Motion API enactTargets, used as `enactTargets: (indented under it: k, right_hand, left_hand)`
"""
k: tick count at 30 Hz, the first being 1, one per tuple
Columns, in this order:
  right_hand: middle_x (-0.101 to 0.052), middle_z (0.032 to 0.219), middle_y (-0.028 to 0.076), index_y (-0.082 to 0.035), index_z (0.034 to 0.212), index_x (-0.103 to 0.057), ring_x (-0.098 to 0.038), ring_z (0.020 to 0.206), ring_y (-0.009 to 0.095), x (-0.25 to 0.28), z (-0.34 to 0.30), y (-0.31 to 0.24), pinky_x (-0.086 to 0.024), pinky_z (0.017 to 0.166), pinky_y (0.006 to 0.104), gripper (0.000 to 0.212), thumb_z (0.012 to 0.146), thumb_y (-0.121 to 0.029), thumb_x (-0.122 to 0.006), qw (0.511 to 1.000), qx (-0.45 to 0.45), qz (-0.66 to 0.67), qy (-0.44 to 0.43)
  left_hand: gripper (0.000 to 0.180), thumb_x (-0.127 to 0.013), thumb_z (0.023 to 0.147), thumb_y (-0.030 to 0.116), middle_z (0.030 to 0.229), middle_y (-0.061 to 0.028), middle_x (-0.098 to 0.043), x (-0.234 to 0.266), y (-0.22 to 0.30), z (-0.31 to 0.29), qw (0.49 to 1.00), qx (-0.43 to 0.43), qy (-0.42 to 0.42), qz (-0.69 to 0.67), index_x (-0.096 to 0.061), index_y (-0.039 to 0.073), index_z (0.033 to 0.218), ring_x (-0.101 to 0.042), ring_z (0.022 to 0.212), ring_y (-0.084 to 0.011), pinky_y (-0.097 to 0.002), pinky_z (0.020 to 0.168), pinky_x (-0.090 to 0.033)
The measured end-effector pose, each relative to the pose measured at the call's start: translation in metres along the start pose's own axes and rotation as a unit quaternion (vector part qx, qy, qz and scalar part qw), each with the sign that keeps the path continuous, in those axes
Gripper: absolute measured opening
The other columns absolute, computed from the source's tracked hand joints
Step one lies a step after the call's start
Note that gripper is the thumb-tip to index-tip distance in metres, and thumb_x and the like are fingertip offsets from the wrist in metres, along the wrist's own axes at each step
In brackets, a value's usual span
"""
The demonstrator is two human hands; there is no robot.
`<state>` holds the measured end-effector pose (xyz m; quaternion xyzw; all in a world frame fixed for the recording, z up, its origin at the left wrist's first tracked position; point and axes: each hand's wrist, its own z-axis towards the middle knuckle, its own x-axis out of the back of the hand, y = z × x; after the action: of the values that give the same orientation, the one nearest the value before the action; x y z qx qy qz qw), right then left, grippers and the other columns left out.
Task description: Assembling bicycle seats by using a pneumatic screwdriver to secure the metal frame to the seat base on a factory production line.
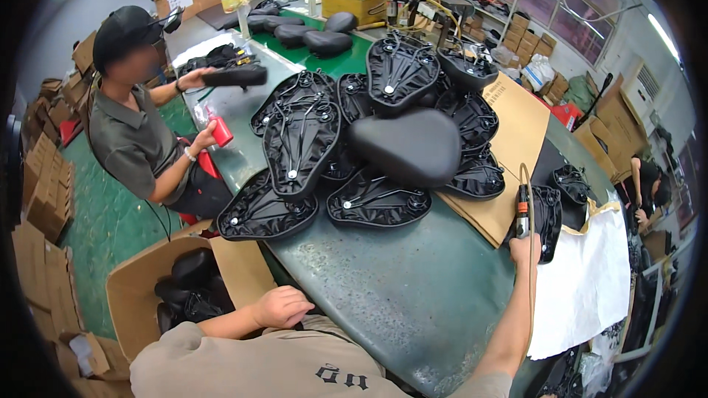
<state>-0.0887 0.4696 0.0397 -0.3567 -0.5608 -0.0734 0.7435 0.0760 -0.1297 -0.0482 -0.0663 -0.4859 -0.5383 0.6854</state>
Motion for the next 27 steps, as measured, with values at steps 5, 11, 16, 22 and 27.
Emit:
enactTargets:
  k: [5,11,16,22,27]
  right_hand:
    - [-0.064,0.069,0.012,0.002,0.094,-0.060,-0.064,0.045,0.023,-0.003,-0.069,-0.008,-0.053,0.044,0.0387,0.019,0.077,-0.003,-0.064,0.990,-0.027,0.111,-0.078]
    - [-0.070,0.084,0.010,0.005,0.111,-0.064,-0.070,0.058,0.019,0.015,-0.231,-0.093,-0.058,0.055,0.0346,0.035,0.077,0.006,-0.068,0.861,-0.075,0.381,-0.329]
    - [-0.069,0.124,0.025,0.002,0.108,-0.058,-0.070,0.064,0.018,0.048,-0.284,-0.124,-0.057,0.059,0.0324,0.028,0.082,0.008,-0.067,0.795,0.006,0.532,-0.290]
    - [-0.057,0.102,0.016,-0.006,0.114,-0.044,-0.066,0.075,0.023,0.062,-0.289,-0.138,-0.060,0.071,0.0369,0.034,0.093,0.005,-0.069,0.732,0.249,0.626,-0.102]
    - [-0.059,0.105,0.016,-0.004,0.115,-0.049,-0.068,0.081,0.022,0.029,-0.292,-0.151,-0.062,0.073,0.0353,0.035,0.088,0.016,-0.060,0.734,0.284,0.602,-0.135]
  left_hand:
    - [0.022,-0.075,0.080,0.004,0.093,-0.0075,-0.072,-0.018,0.005,0.018,0.998,-0.031,0.008,-0.049,-0.073,0.004,0.102,-0.070,0.086,-0.0264,-0.0371,0.078,-0.056]
    - [0.052,-0.081,0.088,0.021,0.125,-0.0185,-0.067,-0.062,0.027,0.072,0.970,0.116,-0.102,-0.189,-0.060,0.000,0.131,-0.067,0.111,-0.0358,-0.0448,0.093,-0.056]
    - [0.113,-0.091,0.076,0.039,0.158,-0.0327,-0.037,-0.076,0.033,0.125,0.974,0.086,-0.089,-0.190,-0.028,-0.007,0.158,-0.038,0.148,-0.0496,-0.0508,0.122,-0.036]
    - [0.117,-0.096,0.070,0.030,0.155,-0.0317,-0.042,-0.099,0.010,0.135,0.975,0.060,-0.052,-0.209,-0.028,-0.009,0.156,-0.045,0.143,-0.0484,-0.0497,0.120,-0.040]
    - [0.117,-0.098,0.068,0.031,0.153,-0.0285,-0.046,-0.107,0.004,0.127,0.972,0.035,-0.012,-0.231,-0.031,-0.006,0.156,-0.048,0.141,-0.0462,-0.0485,0.116,-0.044]
